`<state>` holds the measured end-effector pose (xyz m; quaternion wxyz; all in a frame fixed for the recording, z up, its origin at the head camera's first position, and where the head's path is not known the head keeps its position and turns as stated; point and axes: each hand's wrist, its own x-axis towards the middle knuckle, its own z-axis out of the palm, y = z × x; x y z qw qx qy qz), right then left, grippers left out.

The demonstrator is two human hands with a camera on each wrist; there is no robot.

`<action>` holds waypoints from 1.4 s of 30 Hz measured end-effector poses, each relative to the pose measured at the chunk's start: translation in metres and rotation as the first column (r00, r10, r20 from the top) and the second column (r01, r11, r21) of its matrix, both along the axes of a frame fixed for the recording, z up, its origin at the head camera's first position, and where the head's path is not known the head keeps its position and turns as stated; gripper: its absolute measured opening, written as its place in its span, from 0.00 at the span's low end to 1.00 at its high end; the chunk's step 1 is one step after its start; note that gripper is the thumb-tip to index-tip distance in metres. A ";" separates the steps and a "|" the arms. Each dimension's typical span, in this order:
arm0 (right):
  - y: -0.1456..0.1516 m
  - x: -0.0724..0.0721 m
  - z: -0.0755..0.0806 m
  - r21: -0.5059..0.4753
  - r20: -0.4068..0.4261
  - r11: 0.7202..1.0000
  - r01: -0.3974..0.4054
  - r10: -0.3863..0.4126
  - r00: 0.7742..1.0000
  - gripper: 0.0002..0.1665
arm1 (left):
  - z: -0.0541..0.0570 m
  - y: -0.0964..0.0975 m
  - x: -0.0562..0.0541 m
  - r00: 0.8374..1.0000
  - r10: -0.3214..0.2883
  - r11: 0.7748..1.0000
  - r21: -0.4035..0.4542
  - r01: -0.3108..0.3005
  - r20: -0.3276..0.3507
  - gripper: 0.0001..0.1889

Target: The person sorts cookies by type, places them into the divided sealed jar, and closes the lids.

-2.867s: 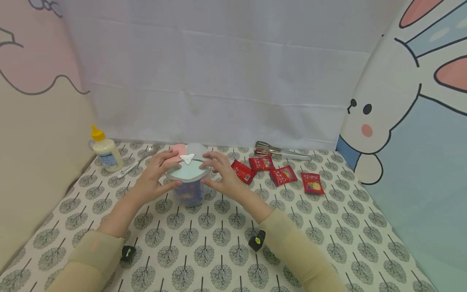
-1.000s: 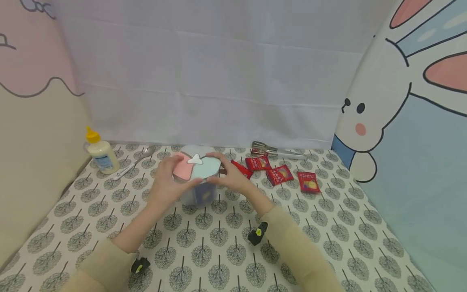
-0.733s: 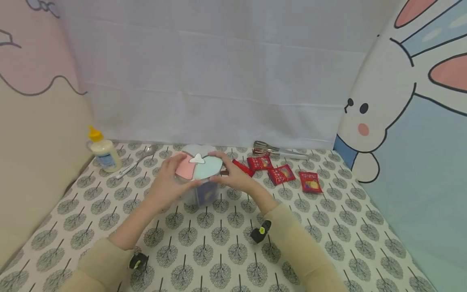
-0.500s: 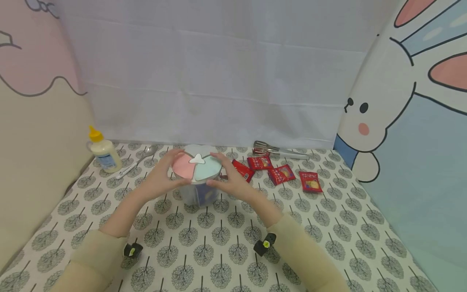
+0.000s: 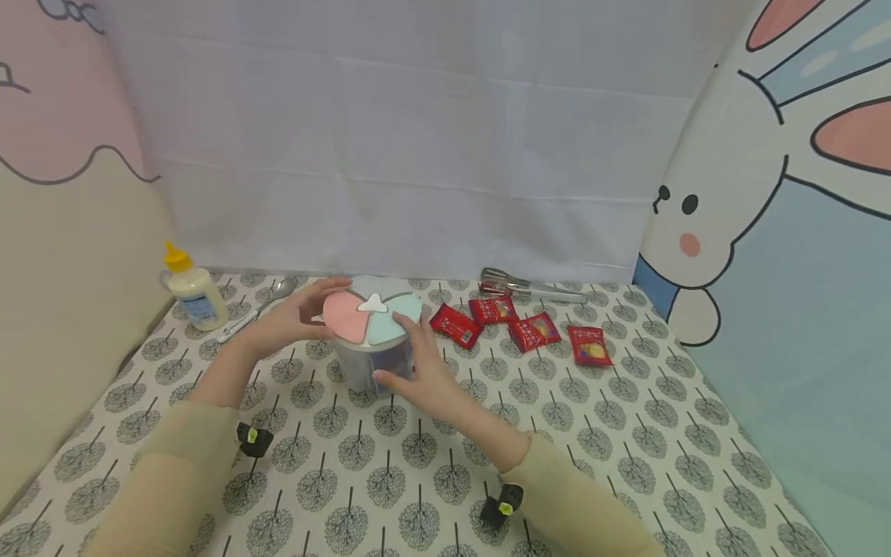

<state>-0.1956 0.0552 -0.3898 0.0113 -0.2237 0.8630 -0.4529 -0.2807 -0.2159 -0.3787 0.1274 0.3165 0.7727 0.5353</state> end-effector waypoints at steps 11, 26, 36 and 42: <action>0.008 -0.014 0.002 -0.079 0.002 0.996 0.042 -0.042 0.999 0.39 | -0.001 0.011 0.013 0.991 0.130 0.991 -0.019 -0.131 -0.008 0.35; 0.040 -0.071 0.006 -0.134 0.005 0.954 -0.267 0.270 0.963 0.33 | 0.002 0.054 0.048 0.873 0.471 0.875 -0.061 -0.480 -0.127 0.38; 0.047 -0.086 0.004 -0.142 0.026 0.930 -0.340 0.347 0.938 0.33 | -0.006 0.071 0.064 0.809 0.552 0.823 -0.023 -0.567 -0.202 0.39; 0.038 -0.066 0.006 -0.144 -0.006 0.960 -0.239 0.241 0.971 0.34 | -0.001 0.055 0.055 0.858 0.468 0.862 -0.107 -0.496 -0.213 0.40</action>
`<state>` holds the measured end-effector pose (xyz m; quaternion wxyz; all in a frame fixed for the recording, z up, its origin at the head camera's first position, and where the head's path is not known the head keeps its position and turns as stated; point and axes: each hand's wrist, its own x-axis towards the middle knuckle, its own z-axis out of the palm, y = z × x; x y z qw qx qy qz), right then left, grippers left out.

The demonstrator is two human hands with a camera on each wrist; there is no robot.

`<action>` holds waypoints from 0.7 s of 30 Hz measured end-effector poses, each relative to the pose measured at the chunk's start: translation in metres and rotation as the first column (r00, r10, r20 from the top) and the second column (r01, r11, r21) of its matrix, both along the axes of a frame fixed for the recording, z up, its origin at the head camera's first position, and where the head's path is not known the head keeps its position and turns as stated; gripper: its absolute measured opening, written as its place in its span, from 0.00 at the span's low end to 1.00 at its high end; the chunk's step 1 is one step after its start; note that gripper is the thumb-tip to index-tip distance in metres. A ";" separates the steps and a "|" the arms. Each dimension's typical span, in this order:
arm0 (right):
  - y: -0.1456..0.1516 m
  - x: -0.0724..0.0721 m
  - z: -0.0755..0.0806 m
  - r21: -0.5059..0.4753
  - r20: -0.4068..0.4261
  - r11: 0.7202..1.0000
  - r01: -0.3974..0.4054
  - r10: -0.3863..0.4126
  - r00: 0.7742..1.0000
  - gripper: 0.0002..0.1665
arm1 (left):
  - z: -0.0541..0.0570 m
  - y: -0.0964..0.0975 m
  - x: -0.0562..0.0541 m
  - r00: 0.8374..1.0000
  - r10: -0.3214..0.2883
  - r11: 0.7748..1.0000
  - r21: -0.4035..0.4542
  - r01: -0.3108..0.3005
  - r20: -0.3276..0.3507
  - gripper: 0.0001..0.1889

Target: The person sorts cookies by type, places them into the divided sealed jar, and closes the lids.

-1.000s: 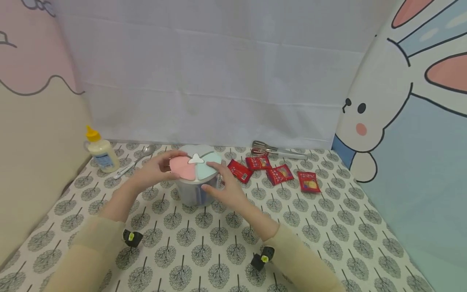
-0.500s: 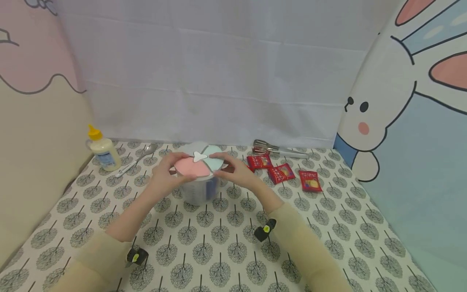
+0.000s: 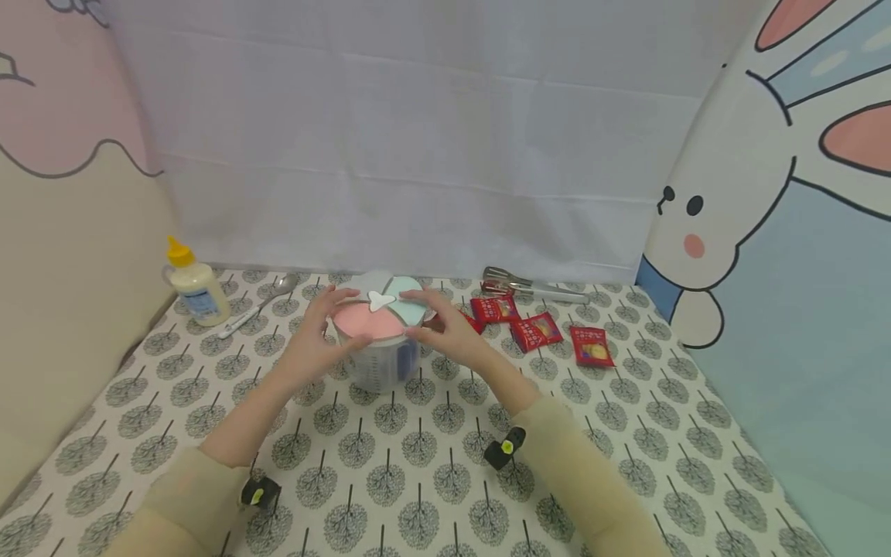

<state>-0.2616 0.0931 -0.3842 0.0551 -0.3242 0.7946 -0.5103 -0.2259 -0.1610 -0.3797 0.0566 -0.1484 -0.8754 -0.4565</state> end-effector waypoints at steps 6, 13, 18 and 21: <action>-0.018 0.026 0.003 0.026 -0.002 0.984 0.178 -0.178 0.984 0.41 | 0.009 -0.025 -0.021 0.978 -0.207 0.976 0.068 0.205 0.019 0.42; -0.032 0.048 -0.008 0.030 -0.016 0.946 0.322 -0.321 0.947 0.45 | -0.002 -0.039 -0.040 0.905 -0.411 0.902 0.196 0.386 0.112 0.42; -0.039 0.053 -0.015 -0.009 -0.028 0.935 0.355 -0.355 0.934 0.44 | -0.008 -0.039 -0.044 0.894 -0.430 0.888 0.235 0.394 0.125 0.39; -0.040 0.052 -0.015 -0.043 -0.041 0.941 0.336 -0.338 0.940 0.43 | -0.010 -0.039 -0.045 0.904 -0.411 0.897 0.229 0.379 0.114 0.38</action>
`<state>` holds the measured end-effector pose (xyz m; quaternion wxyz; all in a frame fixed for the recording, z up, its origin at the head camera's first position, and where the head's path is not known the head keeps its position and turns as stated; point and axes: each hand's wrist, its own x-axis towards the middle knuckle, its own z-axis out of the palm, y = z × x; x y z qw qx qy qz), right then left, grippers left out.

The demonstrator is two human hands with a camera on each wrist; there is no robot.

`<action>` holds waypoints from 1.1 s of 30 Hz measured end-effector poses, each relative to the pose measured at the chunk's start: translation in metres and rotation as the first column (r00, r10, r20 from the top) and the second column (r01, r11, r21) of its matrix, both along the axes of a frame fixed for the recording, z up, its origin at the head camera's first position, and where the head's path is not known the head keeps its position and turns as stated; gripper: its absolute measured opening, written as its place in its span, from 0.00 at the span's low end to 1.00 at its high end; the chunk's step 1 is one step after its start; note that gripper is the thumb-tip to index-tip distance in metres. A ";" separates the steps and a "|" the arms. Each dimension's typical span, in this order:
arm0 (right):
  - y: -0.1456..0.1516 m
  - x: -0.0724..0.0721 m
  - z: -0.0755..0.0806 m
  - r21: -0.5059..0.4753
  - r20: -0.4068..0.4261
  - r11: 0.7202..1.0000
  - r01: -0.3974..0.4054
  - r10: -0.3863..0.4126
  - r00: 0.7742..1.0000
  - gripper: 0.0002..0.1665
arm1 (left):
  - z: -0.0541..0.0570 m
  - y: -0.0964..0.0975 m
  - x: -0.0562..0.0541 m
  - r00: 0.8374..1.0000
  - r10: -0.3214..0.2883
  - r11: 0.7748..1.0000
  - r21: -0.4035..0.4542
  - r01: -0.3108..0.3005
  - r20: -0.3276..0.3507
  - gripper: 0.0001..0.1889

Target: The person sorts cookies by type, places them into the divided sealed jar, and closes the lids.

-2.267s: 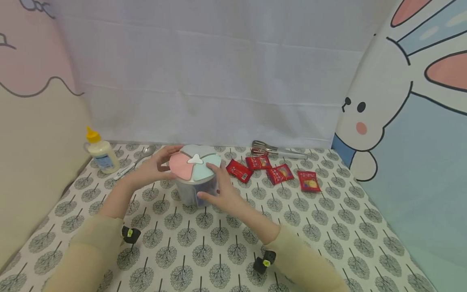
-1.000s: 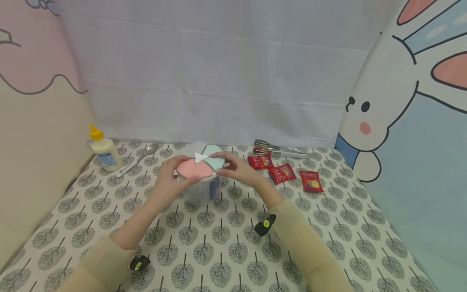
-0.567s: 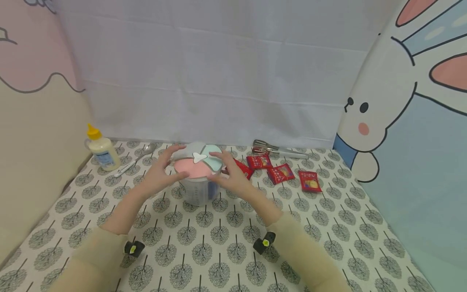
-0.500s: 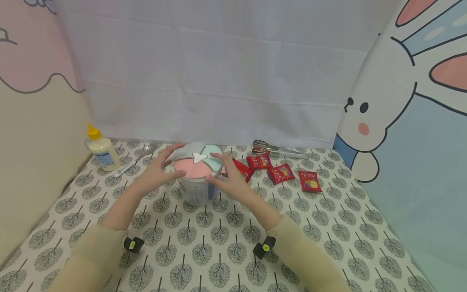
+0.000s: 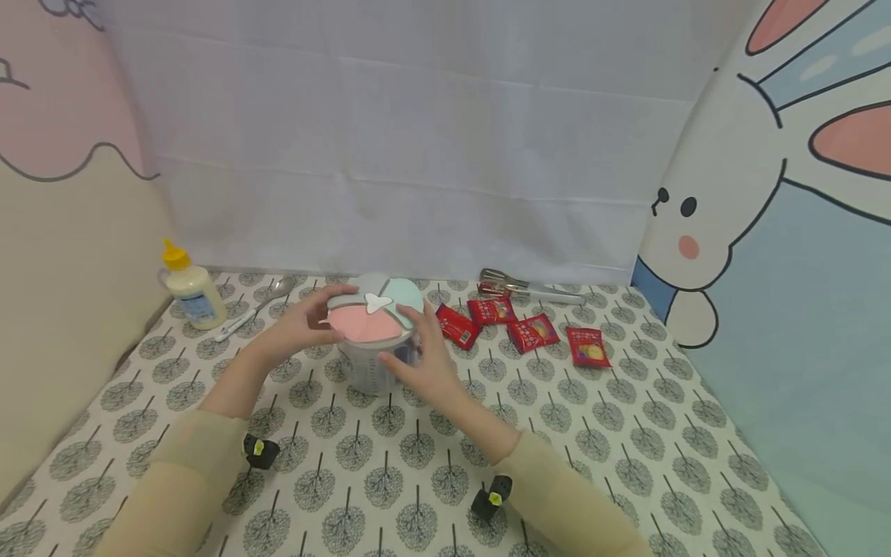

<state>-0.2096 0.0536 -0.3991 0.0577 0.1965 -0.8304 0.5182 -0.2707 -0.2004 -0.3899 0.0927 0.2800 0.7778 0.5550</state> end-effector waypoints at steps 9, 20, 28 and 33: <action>0.021 -0.019 0.008 0.099 -0.021 0.985 -0.144 0.147 0.989 0.41 | 0.004 0.011 0.020 0.987 0.163 0.987 0.006 -0.163 -0.010 0.38; 0.041 -0.033 0.036 -0.006 0.020 0.925 -0.379 0.379 0.925 0.33 | 0.006 0.036 0.044 0.932 0.363 0.930 -0.052 -0.363 0.002 0.42; 0.044 -0.035 0.047 0.023 -0.013 0.898 -0.440 0.440 0.898 0.32 | 0.009 0.042 0.051 0.923 0.364 0.920 -0.109 -0.377 -0.123 0.41; 0.039 -0.036 0.047 0.086 -0.125 0.882 -0.464 0.471 0.873 0.30 | 0.015 0.034 0.043 0.920 0.263 0.922 -0.206 -0.329 -0.292 0.35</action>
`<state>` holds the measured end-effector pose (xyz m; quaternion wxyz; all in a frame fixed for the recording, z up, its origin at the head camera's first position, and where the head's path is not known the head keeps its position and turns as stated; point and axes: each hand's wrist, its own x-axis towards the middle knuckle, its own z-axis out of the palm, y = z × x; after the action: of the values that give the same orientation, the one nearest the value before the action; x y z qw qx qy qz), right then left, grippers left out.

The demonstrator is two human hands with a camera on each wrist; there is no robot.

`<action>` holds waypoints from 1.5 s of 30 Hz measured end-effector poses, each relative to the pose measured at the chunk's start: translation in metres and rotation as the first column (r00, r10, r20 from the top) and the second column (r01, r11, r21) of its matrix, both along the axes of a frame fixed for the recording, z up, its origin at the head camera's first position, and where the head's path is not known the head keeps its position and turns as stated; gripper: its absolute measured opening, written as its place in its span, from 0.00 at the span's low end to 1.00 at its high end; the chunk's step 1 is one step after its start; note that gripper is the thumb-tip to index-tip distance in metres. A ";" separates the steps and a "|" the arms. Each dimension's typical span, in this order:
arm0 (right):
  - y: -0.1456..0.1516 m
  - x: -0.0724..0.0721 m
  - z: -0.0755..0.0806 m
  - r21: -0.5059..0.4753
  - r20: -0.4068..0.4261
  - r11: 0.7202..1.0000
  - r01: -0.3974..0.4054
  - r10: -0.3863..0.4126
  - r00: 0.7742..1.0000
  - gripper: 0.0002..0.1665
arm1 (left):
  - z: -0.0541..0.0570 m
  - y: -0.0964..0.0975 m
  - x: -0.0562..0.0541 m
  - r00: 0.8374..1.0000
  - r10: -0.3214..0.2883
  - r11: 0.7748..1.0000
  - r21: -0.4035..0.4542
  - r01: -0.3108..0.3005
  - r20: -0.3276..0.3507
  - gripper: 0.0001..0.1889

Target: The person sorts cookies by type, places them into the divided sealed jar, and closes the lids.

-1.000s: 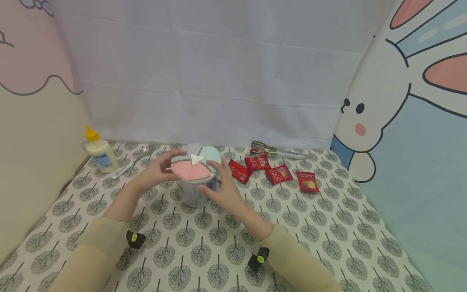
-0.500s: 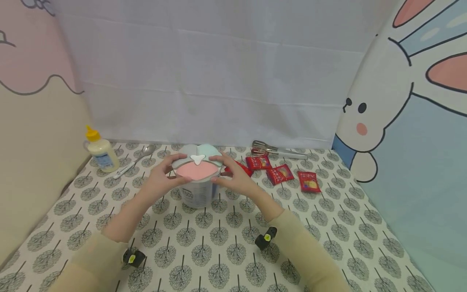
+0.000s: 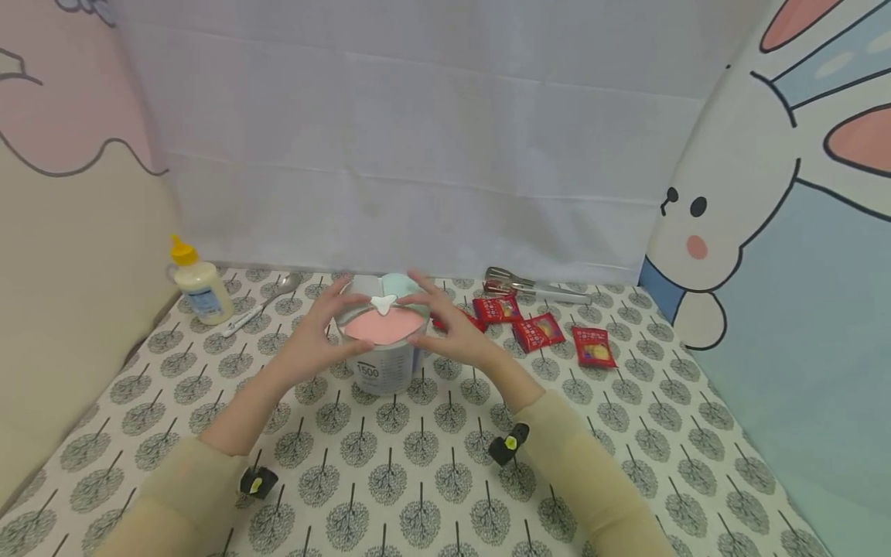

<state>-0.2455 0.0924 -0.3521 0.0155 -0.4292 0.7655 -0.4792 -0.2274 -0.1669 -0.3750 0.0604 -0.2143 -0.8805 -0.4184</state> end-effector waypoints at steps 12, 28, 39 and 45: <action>-0.004 -0.021 -0.038 -0.005 -0.209 0.997 0.078 -0.077 0.975 0.25 | -0.012 -0.002 -0.018 0.954 -0.181 0.983 -0.002 0.186 -0.237 0.23; -0.006 -0.019 -0.035 0.062 -0.326 0.987 0.146 -0.118 0.938 0.36 | -0.010 -0.005 -0.019 0.942 -0.186 0.982 -0.010 0.191 -0.281 0.23; -0.014 -0.022 -0.020 0.046 -0.247 0.974 0.223 -0.206 0.947 0.42 | -0.009 -0.002 -0.019 0.975 -0.114 0.992 0.023 0.121 -0.193 0.33; -0.019 -0.029 -0.008 0.061 -0.160 0.964 0.259 -0.247 0.956 0.46 | -0.013 -0.003 -0.016 0.991 -0.084 0.995 0.049 0.089 -0.104 0.52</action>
<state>-0.2740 0.0735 -0.3596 -0.0865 -0.3618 0.8319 -0.4118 -0.2437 -0.1697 -0.3884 0.0926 -0.2717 -0.8546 -0.4328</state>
